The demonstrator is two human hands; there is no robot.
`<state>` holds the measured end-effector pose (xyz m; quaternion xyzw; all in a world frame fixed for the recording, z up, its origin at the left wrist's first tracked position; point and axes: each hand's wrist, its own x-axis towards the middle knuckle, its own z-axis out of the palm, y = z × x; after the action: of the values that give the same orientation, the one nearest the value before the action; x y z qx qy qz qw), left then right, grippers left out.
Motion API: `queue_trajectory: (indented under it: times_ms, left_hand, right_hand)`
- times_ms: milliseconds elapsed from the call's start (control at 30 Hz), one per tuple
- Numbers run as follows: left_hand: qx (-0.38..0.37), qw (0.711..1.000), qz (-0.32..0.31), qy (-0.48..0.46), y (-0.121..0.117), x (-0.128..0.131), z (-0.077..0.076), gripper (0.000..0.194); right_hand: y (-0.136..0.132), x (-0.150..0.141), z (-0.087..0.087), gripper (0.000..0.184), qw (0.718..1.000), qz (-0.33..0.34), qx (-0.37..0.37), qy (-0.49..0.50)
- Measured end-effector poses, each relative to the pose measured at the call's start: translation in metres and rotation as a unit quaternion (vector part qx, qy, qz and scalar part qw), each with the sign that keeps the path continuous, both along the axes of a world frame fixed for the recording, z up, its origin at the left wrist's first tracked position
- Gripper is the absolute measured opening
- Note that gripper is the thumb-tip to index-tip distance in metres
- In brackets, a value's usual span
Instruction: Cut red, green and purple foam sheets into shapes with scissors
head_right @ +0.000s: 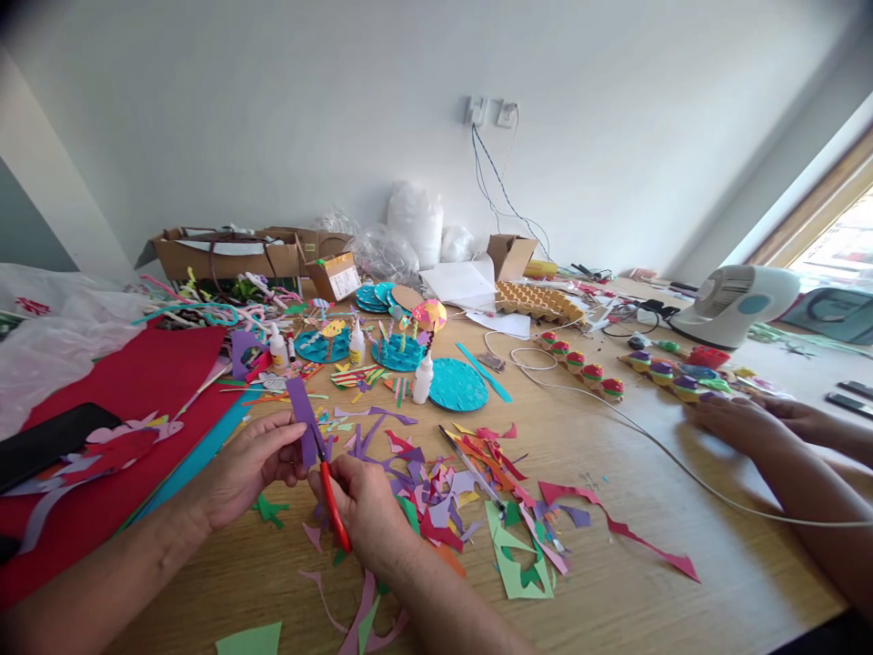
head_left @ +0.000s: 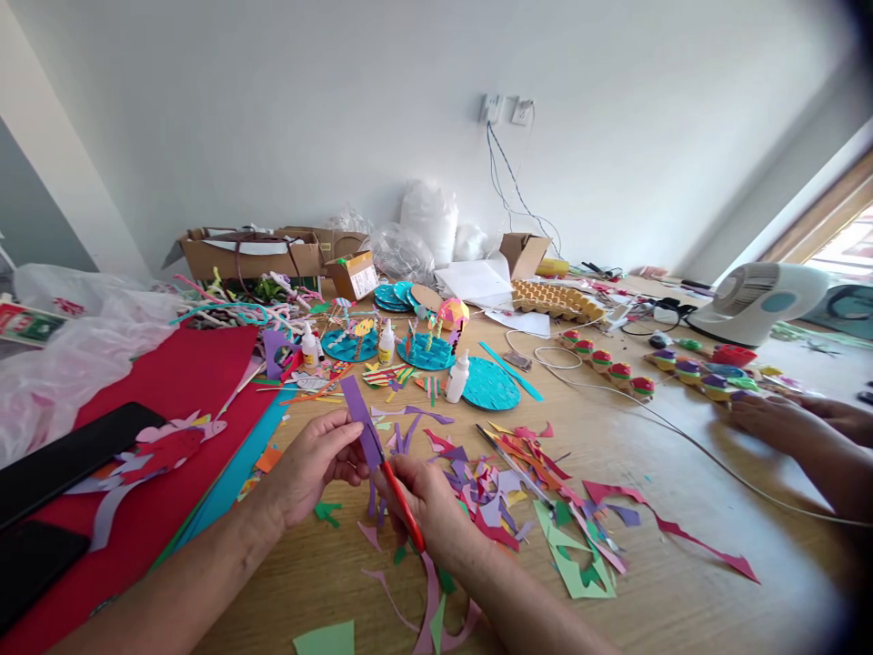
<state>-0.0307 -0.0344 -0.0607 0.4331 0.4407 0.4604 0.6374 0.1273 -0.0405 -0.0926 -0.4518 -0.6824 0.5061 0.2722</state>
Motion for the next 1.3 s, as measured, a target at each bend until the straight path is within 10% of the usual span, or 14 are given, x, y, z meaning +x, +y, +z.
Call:
queue_trajectory:
  times_ms: [1300]
  left_hand:
    - [-0.017,1.000,-0.010,0.000,-0.002,0.005,-0.005,0.021]
  right_hand:
    - [0.003,0.002,-0.009,0.026,0.998,-0.009,0.058,-0.027]
